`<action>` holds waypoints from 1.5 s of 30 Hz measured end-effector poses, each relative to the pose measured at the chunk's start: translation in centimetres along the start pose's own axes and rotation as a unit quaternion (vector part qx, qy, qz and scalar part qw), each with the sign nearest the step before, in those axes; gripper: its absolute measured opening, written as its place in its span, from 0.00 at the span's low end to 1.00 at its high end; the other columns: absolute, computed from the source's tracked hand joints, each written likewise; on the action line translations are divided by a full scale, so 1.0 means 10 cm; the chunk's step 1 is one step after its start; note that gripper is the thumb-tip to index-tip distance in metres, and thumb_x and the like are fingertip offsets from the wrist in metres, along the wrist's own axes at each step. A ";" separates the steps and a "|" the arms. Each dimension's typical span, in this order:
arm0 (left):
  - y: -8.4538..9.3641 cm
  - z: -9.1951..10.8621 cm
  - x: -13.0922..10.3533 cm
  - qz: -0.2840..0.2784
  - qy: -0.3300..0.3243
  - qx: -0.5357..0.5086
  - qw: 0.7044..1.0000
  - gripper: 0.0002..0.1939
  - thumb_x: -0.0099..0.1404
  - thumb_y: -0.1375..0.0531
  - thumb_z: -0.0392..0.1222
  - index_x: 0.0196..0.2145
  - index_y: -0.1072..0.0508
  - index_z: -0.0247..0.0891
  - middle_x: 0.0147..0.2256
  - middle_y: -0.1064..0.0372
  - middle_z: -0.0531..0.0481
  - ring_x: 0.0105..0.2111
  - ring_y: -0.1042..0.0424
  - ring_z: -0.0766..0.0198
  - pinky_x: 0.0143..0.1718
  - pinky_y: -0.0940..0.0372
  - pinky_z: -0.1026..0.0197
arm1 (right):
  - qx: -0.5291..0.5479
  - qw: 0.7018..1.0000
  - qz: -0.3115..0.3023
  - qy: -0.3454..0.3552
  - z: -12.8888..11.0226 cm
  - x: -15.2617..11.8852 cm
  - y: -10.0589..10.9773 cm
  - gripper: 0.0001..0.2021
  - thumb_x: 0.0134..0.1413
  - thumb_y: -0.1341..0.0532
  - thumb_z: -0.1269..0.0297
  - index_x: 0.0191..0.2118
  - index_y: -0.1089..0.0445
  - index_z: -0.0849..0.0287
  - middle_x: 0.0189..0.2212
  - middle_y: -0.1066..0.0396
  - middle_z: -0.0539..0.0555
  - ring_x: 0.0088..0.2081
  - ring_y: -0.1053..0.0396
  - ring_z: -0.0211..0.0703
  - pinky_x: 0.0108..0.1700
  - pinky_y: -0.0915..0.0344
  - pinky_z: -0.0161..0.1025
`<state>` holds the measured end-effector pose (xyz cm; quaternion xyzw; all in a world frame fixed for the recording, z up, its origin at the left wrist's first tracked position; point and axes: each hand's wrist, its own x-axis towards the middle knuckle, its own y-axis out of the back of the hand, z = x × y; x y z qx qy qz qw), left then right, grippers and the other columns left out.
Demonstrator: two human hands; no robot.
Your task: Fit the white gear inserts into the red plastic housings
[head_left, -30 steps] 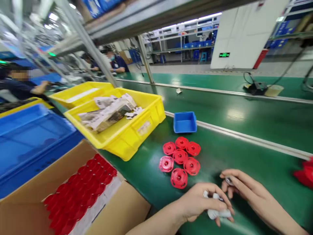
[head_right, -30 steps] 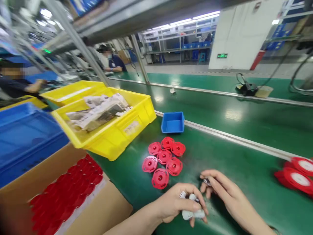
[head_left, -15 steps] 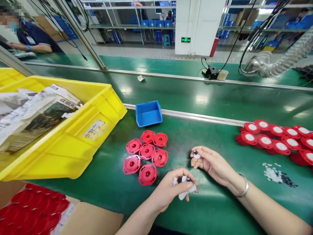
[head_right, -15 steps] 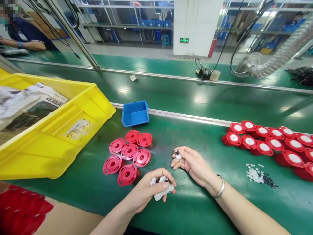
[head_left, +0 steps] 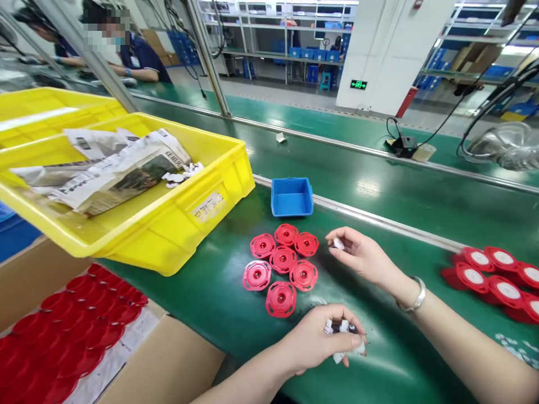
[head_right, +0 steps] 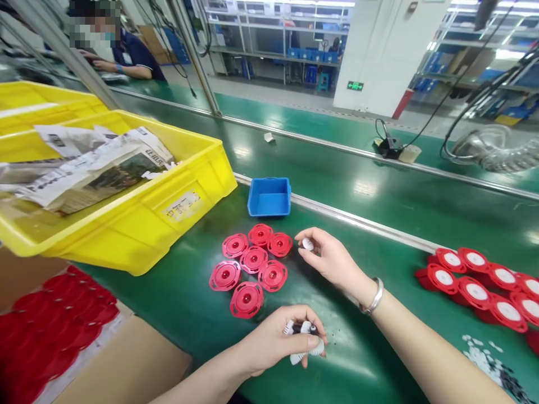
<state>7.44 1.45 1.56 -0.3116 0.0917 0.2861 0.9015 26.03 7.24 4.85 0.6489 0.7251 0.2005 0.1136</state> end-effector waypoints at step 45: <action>0.48 0.35 -0.72 0.450 -0.428 0.144 0.770 0.11 0.66 0.37 0.52 0.33 0.21 0.43 0.35 0.23 0.45 0.36 0.27 0.59 0.43 0.33 0.59 | -0.372 0.891 -0.181 0.186 -0.42 0.44 -1.04 0.32 0.64 0.44 0.40 0.69 0.41 0.46 0.71 0.49 0.59 0.69 0.56 0.79 0.62 0.56 0.81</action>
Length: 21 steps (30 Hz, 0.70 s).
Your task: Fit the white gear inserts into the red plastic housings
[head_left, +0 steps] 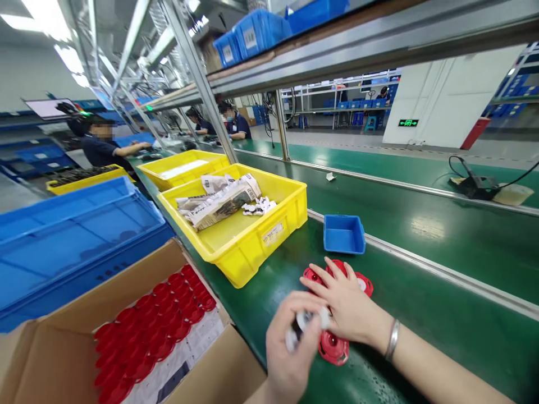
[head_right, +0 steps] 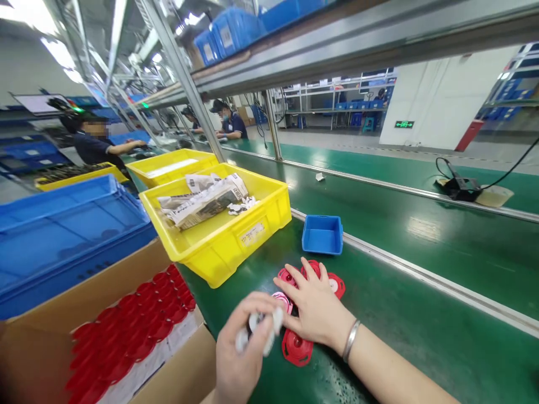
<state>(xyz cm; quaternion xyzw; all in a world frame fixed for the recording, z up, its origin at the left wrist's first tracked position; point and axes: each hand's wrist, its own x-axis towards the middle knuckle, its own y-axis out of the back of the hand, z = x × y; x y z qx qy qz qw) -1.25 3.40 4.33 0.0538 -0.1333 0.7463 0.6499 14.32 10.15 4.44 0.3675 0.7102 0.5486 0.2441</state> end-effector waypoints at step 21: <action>-0.84 -0.45 0.25 0.082 0.228 -0.182 0.953 0.18 0.49 0.29 0.47 0.34 0.27 0.37 0.34 0.25 0.49 0.34 0.27 0.65 0.38 0.35 0.63 | -0.080 0.994 0.052 -0.058 0.28 -0.88 0.00 0.27 0.70 0.47 0.46 0.67 0.38 0.52 0.70 0.47 0.62 0.69 0.51 0.73 0.63 0.53 0.76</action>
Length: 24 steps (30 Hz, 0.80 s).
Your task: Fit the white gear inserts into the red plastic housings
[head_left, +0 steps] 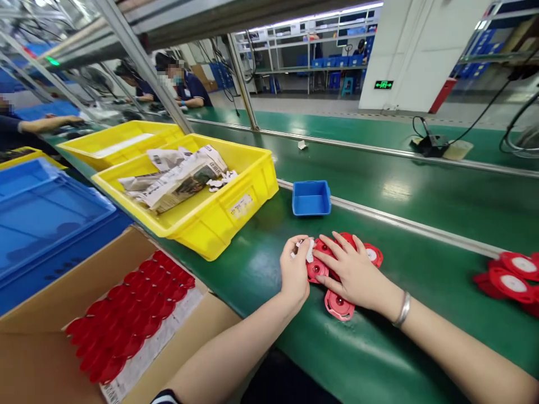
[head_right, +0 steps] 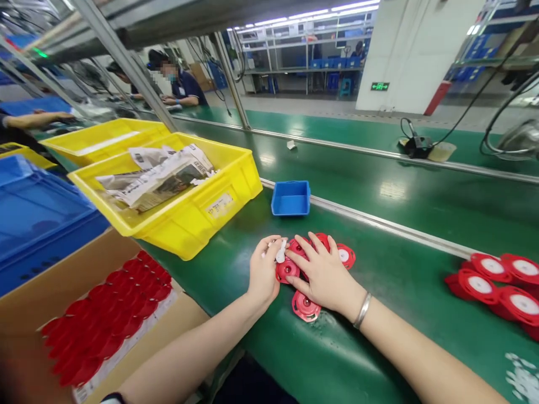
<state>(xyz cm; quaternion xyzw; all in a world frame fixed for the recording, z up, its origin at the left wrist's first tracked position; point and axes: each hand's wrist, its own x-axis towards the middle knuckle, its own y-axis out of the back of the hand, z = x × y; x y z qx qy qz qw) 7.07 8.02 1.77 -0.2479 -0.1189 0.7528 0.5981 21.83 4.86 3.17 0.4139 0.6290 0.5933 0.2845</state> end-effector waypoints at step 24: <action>-0.63 -0.19 -0.22 -0.383 0.077 0.048 0.919 0.21 0.68 0.38 0.57 0.51 0.34 0.43 0.40 0.32 0.52 0.37 0.27 0.66 0.39 0.33 0.62 | 0.382 0.876 0.263 -0.132 0.42 -0.65 0.38 0.14 0.63 0.33 0.60 0.52 0.30 0.50 0.43 0.30 0.53 0.40 0.30 0.42 0.42 0.30 0.40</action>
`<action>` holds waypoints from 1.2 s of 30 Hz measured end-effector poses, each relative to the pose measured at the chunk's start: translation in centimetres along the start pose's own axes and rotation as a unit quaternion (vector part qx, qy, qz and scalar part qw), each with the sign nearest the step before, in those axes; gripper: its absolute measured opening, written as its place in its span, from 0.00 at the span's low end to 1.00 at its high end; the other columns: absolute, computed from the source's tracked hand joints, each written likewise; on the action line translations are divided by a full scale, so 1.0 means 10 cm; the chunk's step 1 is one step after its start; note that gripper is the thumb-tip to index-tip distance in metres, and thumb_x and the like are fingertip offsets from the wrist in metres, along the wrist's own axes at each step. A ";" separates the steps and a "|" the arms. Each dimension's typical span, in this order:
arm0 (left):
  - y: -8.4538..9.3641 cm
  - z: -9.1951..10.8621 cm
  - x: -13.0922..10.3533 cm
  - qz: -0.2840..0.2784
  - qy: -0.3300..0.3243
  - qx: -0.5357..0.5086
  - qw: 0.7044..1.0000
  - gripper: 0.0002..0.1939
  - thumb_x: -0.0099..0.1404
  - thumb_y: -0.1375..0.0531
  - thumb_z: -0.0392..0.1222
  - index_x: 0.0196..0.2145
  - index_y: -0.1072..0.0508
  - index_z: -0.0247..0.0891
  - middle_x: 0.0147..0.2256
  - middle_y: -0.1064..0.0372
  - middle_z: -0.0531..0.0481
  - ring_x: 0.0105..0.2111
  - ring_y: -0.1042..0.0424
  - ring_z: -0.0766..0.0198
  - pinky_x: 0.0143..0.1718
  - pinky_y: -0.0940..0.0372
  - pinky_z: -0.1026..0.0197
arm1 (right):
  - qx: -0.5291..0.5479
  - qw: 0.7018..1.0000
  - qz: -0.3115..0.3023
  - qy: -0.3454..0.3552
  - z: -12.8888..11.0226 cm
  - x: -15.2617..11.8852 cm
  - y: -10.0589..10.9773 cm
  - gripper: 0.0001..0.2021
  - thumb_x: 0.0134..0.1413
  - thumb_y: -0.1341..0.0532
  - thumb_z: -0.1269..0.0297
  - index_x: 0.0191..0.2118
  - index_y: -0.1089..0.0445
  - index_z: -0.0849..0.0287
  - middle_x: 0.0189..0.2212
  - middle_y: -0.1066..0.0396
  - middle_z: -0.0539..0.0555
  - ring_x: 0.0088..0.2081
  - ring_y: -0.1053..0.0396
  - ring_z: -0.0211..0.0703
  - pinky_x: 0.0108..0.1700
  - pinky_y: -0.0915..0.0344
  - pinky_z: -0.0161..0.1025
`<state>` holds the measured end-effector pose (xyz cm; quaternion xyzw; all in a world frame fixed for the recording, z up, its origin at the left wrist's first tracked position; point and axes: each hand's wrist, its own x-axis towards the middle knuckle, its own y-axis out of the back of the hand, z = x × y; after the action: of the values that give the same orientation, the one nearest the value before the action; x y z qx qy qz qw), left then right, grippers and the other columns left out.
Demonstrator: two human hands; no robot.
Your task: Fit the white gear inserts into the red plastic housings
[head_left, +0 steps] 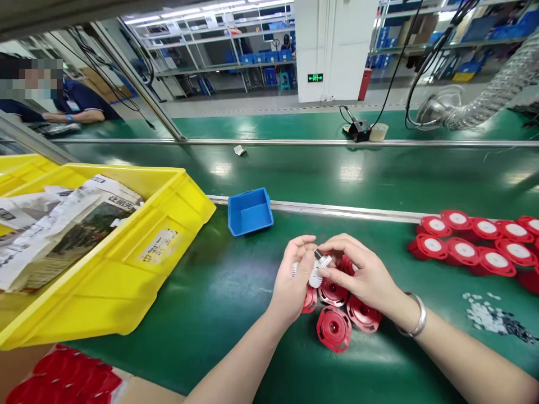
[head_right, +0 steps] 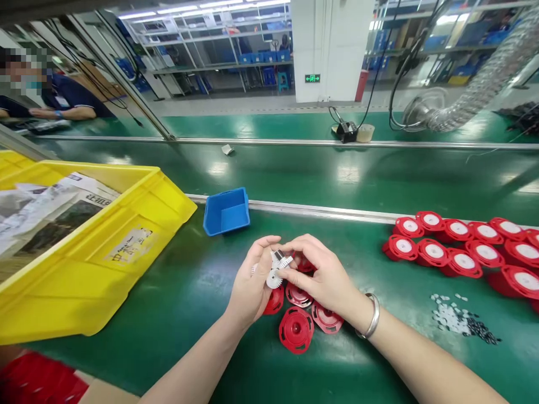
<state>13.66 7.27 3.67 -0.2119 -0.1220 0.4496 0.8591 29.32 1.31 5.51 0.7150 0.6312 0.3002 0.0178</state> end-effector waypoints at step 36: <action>0.10 0.31 0.09 0.137 0.134 -0.075 0.979 0.15 0.61 0.39 0.42 0.45 0.32 0.36 0.27 0.29 0.51 0.28 0.29 0.65 0.32 0.34 0.63 | -0.178 0.972 -0.149 -0.038 0.24 0.08 0.32 0.14 0.69 0.46 0.68 0.56 0.31 0.53 0.45 0.29 0.56 0.45 0.30 0.44 0.48 0.31 0.43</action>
<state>12.21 9.30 5.93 -0.3483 -0.0089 0.5198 0.7800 33.26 2.25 5.16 0.6092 0.6656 0.3747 0.2133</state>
